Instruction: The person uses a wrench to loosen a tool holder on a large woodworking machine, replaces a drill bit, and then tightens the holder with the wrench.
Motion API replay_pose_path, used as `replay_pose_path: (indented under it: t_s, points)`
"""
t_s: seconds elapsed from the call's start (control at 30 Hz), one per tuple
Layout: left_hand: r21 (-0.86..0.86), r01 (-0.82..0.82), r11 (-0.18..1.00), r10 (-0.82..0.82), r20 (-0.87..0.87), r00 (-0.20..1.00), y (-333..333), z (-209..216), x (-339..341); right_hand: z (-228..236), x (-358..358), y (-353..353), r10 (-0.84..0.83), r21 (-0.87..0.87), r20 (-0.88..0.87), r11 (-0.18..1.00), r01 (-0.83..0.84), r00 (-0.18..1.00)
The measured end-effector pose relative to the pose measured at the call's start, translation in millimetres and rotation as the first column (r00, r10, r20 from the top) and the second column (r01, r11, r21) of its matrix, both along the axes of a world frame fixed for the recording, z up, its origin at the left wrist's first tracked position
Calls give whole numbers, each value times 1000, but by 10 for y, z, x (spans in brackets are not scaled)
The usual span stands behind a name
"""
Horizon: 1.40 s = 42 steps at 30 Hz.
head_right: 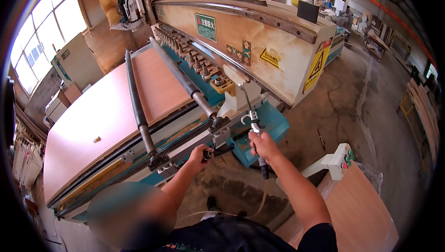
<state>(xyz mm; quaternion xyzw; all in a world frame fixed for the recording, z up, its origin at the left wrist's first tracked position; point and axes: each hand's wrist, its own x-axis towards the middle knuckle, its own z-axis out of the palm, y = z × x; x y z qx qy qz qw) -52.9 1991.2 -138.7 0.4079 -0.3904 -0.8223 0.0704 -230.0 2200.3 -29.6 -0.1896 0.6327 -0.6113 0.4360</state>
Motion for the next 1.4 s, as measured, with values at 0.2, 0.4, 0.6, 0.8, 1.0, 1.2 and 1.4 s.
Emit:
replay_pose_path:
  t_s: [0.2,0.4,0.6,0.8,1.0,1.2,1.4]
  points:
    - [-1,5,1000,-5,-7,1000,165,40,-60,-391,-412,-424,-49,-28,-54,998,47,997]
    - [-5,-148,989,148,-13,989,64,180,164,-468,-471,-832,165,261,-227,960,-104,960]
    - [127,-322,938,329,-35,944,-204,252,221,-555,-165,-668,221,247,-259,956,-157,940]
    - [170,-291,941,337,-464,819,-640,342,392,-420,651,278,611,488,-499,784,-383,615]
    - [329,-254,910,415,-691,592,-759,429,112,-268,857,578,704,599,-506,703,-384,499]
    - [-380,-337,861,131,-474,871,-643,811,-196,-202,850,827,599,462,-552,799,-386,580]
    - [-993,77,95,-65,71,995,-466,1203,-369,-244,745,979,616,446,-501,786,-429,608]
